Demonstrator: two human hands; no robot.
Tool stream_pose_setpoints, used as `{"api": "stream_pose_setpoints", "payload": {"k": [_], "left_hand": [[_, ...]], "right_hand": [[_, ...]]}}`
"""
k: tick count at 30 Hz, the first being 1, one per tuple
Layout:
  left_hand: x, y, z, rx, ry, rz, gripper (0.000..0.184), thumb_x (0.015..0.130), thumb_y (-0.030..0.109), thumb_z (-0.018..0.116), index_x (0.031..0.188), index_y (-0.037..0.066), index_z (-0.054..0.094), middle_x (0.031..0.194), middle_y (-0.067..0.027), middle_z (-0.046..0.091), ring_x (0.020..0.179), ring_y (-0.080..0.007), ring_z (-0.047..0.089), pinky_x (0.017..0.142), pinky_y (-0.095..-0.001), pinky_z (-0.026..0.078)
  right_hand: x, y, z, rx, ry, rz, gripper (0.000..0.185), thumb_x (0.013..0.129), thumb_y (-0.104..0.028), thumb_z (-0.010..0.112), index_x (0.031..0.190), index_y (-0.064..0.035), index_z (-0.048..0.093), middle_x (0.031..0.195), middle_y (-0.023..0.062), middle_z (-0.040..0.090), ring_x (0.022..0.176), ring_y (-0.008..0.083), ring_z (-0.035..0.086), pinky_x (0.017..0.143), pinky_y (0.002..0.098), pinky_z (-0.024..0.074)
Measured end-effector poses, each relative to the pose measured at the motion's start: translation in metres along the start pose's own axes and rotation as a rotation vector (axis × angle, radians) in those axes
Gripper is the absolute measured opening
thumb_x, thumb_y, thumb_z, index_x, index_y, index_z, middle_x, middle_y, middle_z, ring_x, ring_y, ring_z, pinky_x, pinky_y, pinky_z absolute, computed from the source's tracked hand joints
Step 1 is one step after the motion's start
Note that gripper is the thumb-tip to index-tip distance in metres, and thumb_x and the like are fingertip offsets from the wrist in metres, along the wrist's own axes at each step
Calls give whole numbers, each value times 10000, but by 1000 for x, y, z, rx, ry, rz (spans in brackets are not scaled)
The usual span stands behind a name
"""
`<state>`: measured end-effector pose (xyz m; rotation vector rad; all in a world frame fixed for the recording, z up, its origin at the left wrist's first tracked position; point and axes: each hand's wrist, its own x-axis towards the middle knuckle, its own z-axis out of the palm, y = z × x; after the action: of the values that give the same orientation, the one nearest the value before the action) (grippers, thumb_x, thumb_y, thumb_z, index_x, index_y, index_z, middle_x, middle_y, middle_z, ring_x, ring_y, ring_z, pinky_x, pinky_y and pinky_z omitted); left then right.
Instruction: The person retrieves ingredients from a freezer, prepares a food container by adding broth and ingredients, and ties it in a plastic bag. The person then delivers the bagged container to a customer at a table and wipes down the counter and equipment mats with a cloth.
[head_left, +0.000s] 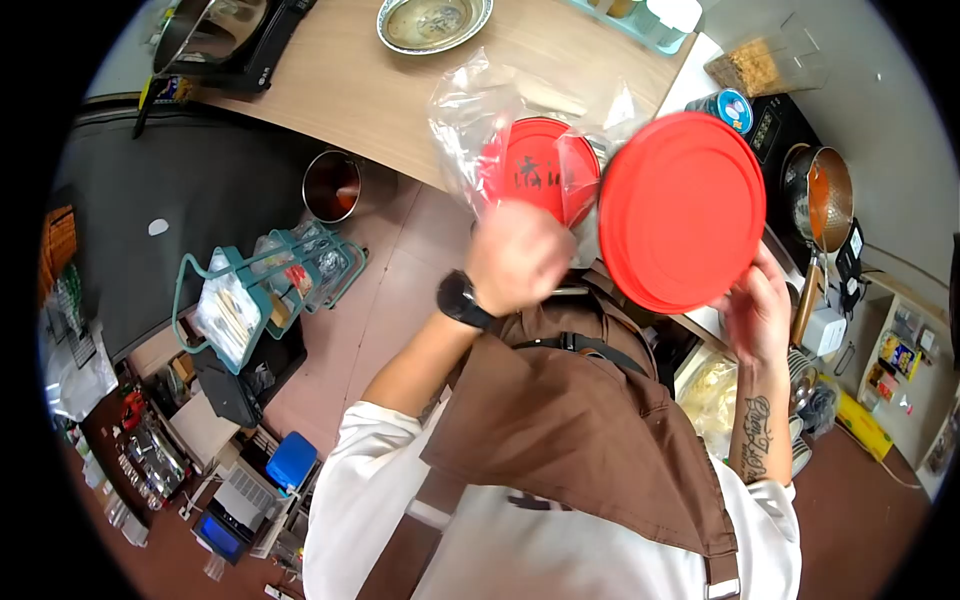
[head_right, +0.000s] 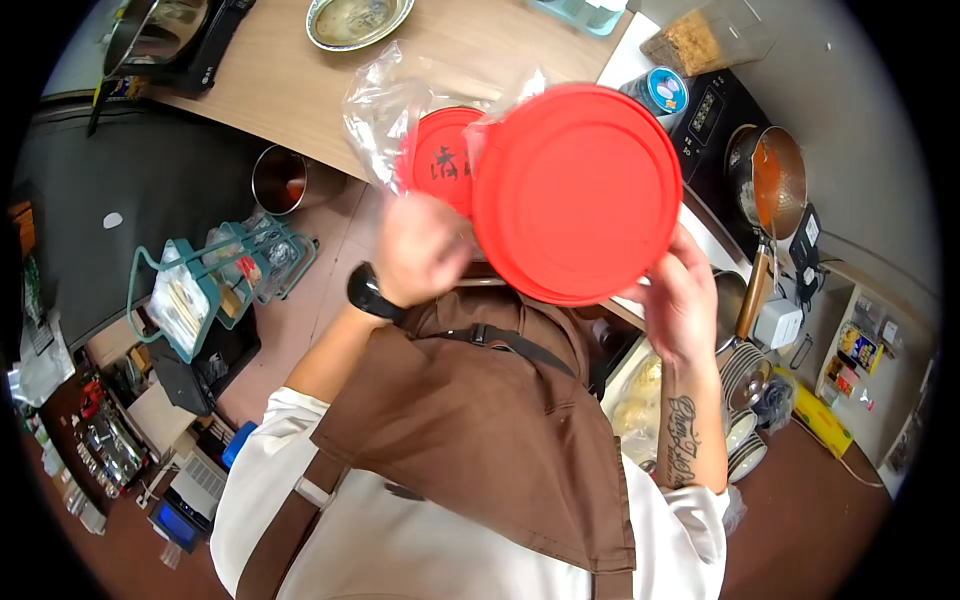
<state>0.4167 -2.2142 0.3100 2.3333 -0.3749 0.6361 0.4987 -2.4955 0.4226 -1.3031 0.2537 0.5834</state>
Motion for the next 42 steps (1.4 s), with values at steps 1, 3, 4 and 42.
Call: {"api": "stream_pose_setpoints", "payload": {"k": [1, 3, 4, 42], "left_hand": [[15, -9, -14, 113, 91, -120, 419, 667, 130, 764, 1050, 48, 615, 947, -110, 625, 946, -313, 576, 852, -431, 429], [44, -34, -19, 378, 231, -323, 652, 723, 192, 790, 1286, 25, 506, 983, -125, 616, 1018, -333, 552, 906, -496, 422], [44, -49, -16, 396, 109, -364, 575, 736, 190, 778, 1241, 30, 551, 974, -133, 627, 1009, -325, 565, 912, -479, 422], [96, 13, -107, -733, 66, -251, 238, 844, -101, 616, 1052, -19, 698, 895, -89, 692, 805, -116, 635, 715, -241, 497]], "right_hand": [[4, -1, 17, 9, 0, 7, 354, 941, -112, 513, 1263, 33, 527, 1101, 136, 653, 944, 195, 686, 711, 352, 632], [23, 12, 33, 46, -112, 43, 383, 938, -137, 541, 1288, 19, 521, 1086, 126, 657, 901, 181, 678, 715, 349, 617], [29, 21, 49, 71, -80, 62, 352, 937, -133, 541, 1257, 13, 536, 1066, 119, 660, 889, 180, 679, 713, 347, 614], [25, -11, 49, -712, -437, -1072, 55, 630, 24, 609, 675, -7, 603, 986, 170, 637, 731, 250, 553, 750, 314, 457]]}}
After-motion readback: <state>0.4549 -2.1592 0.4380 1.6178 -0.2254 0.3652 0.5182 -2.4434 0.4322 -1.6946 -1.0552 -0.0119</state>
